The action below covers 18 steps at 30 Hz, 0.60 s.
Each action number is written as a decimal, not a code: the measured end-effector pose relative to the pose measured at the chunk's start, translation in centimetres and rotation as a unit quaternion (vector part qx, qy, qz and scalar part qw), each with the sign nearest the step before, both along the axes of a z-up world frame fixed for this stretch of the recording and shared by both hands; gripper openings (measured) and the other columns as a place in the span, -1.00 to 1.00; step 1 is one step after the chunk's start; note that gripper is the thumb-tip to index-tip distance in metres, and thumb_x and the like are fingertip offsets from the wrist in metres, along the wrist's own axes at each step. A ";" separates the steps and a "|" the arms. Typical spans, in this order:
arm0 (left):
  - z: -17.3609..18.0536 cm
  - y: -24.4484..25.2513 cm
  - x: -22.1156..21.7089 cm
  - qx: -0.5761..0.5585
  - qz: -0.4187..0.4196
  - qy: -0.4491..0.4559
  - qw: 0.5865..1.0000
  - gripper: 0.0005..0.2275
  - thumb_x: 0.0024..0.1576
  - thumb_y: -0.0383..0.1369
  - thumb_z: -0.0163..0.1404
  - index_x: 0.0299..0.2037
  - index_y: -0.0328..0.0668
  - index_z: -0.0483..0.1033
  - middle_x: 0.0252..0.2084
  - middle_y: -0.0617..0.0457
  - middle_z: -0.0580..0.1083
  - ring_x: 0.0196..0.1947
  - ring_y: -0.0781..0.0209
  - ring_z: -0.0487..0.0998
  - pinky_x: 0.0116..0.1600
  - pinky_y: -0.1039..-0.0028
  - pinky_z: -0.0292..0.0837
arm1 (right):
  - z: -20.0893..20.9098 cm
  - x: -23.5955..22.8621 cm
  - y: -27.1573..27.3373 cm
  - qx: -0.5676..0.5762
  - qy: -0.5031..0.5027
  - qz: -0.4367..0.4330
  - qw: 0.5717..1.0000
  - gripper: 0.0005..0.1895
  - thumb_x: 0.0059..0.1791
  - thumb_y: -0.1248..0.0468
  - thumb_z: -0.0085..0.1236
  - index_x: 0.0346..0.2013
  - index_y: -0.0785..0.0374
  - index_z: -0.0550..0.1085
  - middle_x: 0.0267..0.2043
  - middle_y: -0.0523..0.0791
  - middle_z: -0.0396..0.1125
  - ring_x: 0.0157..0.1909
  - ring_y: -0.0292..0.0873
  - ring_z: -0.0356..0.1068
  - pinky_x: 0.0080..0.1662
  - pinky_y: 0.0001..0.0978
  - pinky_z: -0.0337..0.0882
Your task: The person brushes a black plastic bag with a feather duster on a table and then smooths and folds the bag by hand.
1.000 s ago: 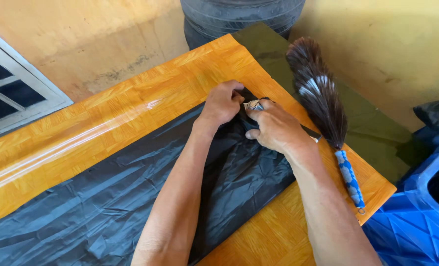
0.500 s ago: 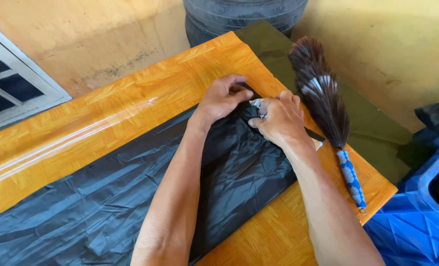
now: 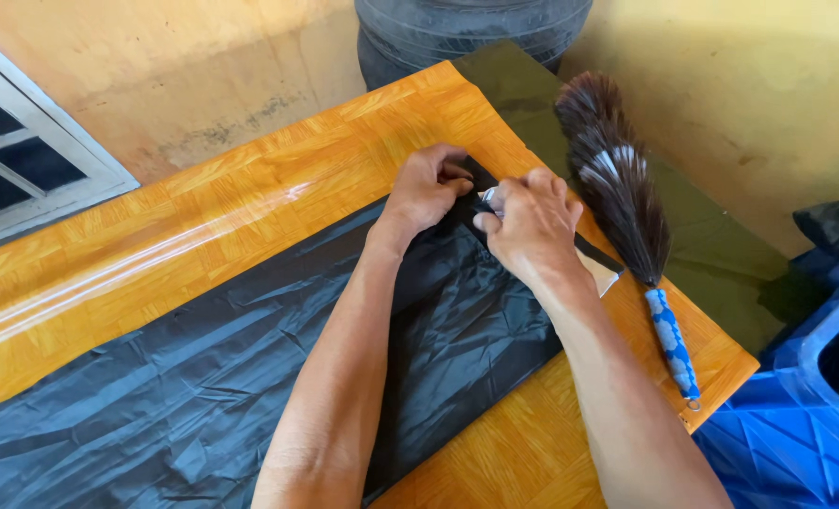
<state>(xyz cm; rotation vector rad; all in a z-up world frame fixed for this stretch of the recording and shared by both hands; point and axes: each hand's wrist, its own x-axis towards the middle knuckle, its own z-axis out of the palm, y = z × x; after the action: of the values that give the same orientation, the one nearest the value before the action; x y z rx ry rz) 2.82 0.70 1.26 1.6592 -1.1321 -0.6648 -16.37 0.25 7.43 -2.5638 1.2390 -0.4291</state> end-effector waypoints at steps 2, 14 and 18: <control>0.0 -0.4 0.7 -0.030 0.025 0.054 0.998 -0.58 0.05 -0.37 0.26 0.15 0.03 0.56 -0.18 0.14 0.66 -0.19 0.35 0.68 -0.05 0.54 0.61 | 1.9 0.2 2.4 0.003 0.011 0.038 0.999 -0.75 -0.06 0.12 0.24 -0.12 0.08 0.57 0.07 -0.02 0.22 0.26 0.14 0.15 0.19 0.25 0.15; 15.9 8.3 1.1 -0.366 0.116 0.097 0.918 -0.88 0.16 -0.31 0.11 -0.17 -0.12 0.56 -0.33 0.06 0.62 -0.37 0.29 0.70 -0.30 0.56 0.62 | 1.1 2.1 4.3 0.062 0.117 0.173 0.976 -0.70 0.04 -0.03 0.15 0.01 -0.07 0.46 0.15 -0.12 0.17 0.31 0.04 0.13 0.19 0.27 0.12; 16.9 10.1 1.6 -0.010 0.036 -0.235 0.971 -0.89 0.14 -0.29 0.23 -0.40 0.06 0.58 -0.40 0.24 0.60 -0.38 0.39 0.60 -0.25 0.45 0.49 | 1.0 1.9 4.5 0.069 0.109 0.163 0.978 -0.71 0.04 -0.01 0.14 0.01 -0.07 0.44 0.18 -0.12 0.16 0.36 0.03 0.09 0.26 0.38 0.05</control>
<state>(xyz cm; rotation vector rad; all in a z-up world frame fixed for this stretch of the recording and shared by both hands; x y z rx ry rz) 4.46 10.84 18.15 1.8861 -1.3940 -0.2115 -14.49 4.74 8.42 -2.6761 0.8484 0.0085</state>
